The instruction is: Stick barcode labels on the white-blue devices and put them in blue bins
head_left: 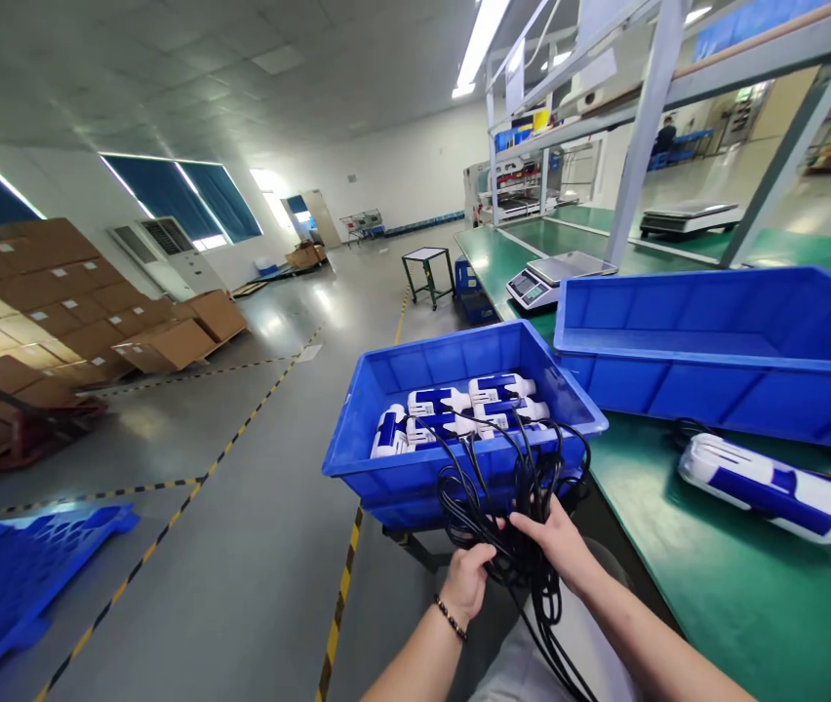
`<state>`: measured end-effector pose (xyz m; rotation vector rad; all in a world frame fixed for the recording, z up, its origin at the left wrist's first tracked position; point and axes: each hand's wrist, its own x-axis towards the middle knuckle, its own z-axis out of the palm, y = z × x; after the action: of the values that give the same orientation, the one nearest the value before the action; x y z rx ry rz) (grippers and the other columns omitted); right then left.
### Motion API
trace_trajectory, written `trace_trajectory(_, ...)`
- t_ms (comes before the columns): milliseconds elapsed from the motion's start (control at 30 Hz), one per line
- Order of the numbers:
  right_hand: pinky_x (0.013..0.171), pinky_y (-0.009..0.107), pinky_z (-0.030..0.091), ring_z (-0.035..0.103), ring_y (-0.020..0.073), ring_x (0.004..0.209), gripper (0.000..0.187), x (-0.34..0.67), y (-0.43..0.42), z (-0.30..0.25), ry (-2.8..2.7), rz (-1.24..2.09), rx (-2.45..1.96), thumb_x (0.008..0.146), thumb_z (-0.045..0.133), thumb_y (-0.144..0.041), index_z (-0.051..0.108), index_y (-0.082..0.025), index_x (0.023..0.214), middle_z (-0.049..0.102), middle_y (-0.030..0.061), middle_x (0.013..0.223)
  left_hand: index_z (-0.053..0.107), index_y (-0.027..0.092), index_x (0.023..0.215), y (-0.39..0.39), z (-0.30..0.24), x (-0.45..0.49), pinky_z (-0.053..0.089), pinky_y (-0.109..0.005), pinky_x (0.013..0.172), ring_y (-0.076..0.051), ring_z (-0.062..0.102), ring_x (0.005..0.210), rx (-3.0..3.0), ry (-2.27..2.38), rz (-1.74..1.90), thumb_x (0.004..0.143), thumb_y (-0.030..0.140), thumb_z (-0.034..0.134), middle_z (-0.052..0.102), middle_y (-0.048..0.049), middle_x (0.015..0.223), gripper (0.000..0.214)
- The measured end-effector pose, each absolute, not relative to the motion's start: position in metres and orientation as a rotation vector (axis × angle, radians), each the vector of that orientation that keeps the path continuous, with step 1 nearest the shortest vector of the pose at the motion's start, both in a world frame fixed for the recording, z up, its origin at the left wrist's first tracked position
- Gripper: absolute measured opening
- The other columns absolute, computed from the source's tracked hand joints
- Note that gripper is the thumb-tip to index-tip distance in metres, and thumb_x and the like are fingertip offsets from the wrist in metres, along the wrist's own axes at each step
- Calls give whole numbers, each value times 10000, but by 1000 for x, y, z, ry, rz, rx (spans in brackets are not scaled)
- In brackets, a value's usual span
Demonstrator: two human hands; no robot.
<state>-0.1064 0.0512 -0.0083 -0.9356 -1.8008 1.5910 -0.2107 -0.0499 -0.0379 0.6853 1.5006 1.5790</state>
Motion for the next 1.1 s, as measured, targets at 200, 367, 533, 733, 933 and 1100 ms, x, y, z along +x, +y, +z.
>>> trace_trajectory(200, 698, 329, 461, 611, 225, 756, 414, -78, 70, 4, -1960, 1434, -1115, 623, 560, -232, 467, -195, 1024, 639, 19, 783, 689, 206, 932, -70, -26, -221, 363, -445, 1053, -253, 574, 1109, 634, 1607, 1647, 643, 314, 541, 700, -50, 996, 342)
trace_trajectory(367, 561, 306, 400, 512, 181, 523, 406, -56, 78, 20, -2139, 1309, -1203, 615, 541, -207, 505, -189, 1019, 565, -28, 610, 675, 194, 959, -91, -12, -234, 376, -438, 1018, -273, 580, 1078, 465, 1724, 1682, 598, 218, 624, 702, -56, 998, 366)
trace_trajectory(533, 898, 327, 438, 554, 233, 1075, 547, -76, 37, 18, -2273, 1438, -872, 724, 477, -206, 396, -155, 1263, 587, 113, 1173, 686, 100, 871, -83, -5, -207, 474, -429, 842, -301, 656, 876, 286, 1068, 1553, 599, 352, 735, 712, -133, 826, 374)
trace_trajectory(733, 1089, 495, 211, 45, 301, 1382, 889, -70, 0, -6, -2457, 1227, -475, 762, 523, -211, -7, -62, 1460, 26, 205, 1513, 692, 98, 921, -57, -11, -194, 451, -433, 898, -318, 648, 934, 377, 790, 1552, 539, 302, 811, 717, -131, 857, 449)
trace_trajectory(933, 1063, 461, 281, 386, 288, 1268, 373, -19, 24, -33, -2001, 1194, -932, 847, 443, -339, 547, -227, 1187, 464, 106, 1345, 664, 7, 1016, -48, -12, -219, 445, -401, 886, -307, 645, 953, 410, 519, 1281, 578, 245, 669, 699, -195, 963, 499)
trace_trajectory(1100, 985, 559, 327, 446, 386, 1175, 590, -41, 71, -73, -1618, 1345, -1571, 614, 549, -391, 485, -127, 1138, 557, 198, 1156, 665, -7, 1005, -47, -24, -219, 437, -407, 848, -310, 651, 922, 377, 325, 1179, 601, 301, 600, 697, -202, 969, 512)
